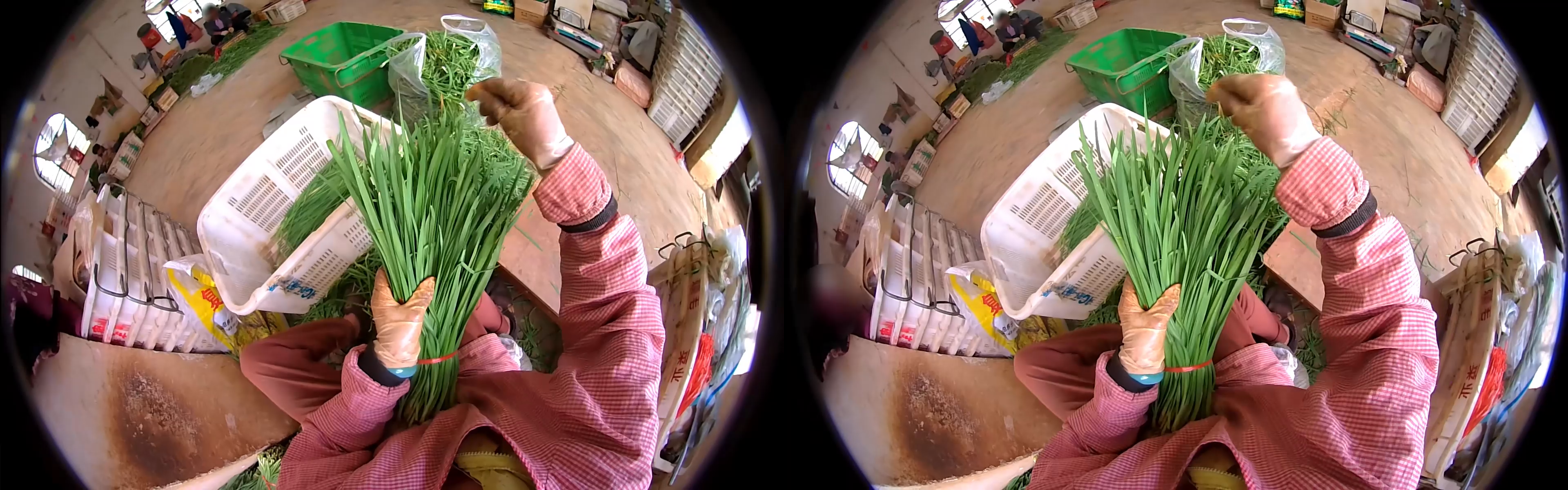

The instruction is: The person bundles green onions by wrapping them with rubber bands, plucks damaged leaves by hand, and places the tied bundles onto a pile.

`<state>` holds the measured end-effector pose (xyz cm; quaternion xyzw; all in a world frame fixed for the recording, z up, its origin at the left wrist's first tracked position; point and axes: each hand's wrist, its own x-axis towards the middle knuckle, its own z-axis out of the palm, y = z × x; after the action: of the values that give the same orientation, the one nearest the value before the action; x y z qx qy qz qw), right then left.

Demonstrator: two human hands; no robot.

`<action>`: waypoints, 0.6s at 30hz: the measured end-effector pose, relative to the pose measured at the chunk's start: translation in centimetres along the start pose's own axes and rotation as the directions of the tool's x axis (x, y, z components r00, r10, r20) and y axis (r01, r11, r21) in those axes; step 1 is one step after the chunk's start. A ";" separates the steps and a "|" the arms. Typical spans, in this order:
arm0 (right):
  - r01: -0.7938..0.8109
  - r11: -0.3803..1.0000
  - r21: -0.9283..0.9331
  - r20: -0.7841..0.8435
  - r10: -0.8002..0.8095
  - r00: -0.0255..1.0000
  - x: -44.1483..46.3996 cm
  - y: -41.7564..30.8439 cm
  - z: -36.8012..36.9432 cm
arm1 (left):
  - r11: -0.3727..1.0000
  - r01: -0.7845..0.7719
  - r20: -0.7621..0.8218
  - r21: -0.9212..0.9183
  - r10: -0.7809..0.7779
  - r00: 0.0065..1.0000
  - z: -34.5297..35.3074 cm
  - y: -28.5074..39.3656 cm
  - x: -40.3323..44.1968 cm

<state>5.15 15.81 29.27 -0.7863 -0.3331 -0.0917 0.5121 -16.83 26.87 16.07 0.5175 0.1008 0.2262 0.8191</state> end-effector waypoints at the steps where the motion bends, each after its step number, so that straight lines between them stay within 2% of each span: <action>1: 0.123 0.989 -0.084 0.156 -0.109 0.982 -0.2 -1.3 0.6 | 1.000 0.004 0.001 0.005 -0.004 1.000 0.0 -0.1 0.0; 2: 0.254 0.956 -0.146 0.316 -0.199 0.928 -0.6 -2.4 1.6 | 0.999 -0.003 0.005 0.039 0.003 1.000 -0.1 -0.1 0.0; 4: 0.283 0.884 -0.372 0.470 -0.084 0.879 -2.1 -4.3 4.3 | 0.998 -0.019 0.008 0.065 0.018 1.000 0.3 0.1 0.0; 6: 0.407 0.840 -0.359 0.592 -0.131 0.795 -1.8 -4.1 5.7 | 0.999 0.044 -0.050 0.019 -0.043 0.998 1.0 0.8 -0.2; 7: 0.396 0.835 -0.382 0.536 -0.149 0.831 -1.5 -4.0 6.2 | 0.997 0.051 -0.054 0.065 -0.048 0.997 0.8 0.6 -0.2; 8: 0.275 0.937 -0.216 0.236 -0.224 0.946 -1.1 -2.1 6.8 | 0.996 0.050 -0.064 0.068 -0.046 0.997 0.6 0.5 -0.2; 9: 0.069 0.997 -0.033 0.041 -0.067 0.997 0.7 -0.2 6.6 | 0.999 0.049 -0.074 0.023 -0.047 0.996 0.4 0.5 -0.3; 10: -0.171 0.970 0.171 -0.019 0.177 0.984 2.1 -0.4 4.7 | 0.999 0.045 -0.080 -0.023 -0.046 0.996 0.2 0.6 -0.4; 11: -0.313 0.945 0.093 -0.096 0.321 0.942 2.2 -1.8 2.8 | 0.999 0.005 -0.064 0.045 -0.002 0.998 0.0 0.8 -0.2; 12: -0.285 0.958 -0.037 -0.066 0.282 0.957 2.3 -0.9 1.8 | 0.999 -0.003 -0.066 0.044 0.005 0.998 -0.2 0.8 0.1; 14: -0.050 0.964 -0.262 0.002 0.053 0.999 0.2 -0.1 2.2 | 0.997 0.018 -0.083 -0.078 -0.025 0.996 -0.7 0.6 0.3; 16: 0.132 0.928 -0.349 0.266 -0.037 0.963 -2.1 -4.1 2.4 | 0.998 0.014 -0.081 -0.058 -0.019 0.996 -0.8 0.3 0.4; 18: 0.265 0.872 -0.411 0.421 -0.076 0.904 -2.8 -4.8 4.4 | 0.993 0.079 -0.084 -0.083 -0.086 0.993 -0.7 0.1 0.3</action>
<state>-0.84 19.64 29.46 -0.8536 -0.4670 -0.0544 0.2245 -16.89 27.58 15.83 0.4696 0.1487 0.2185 0.8424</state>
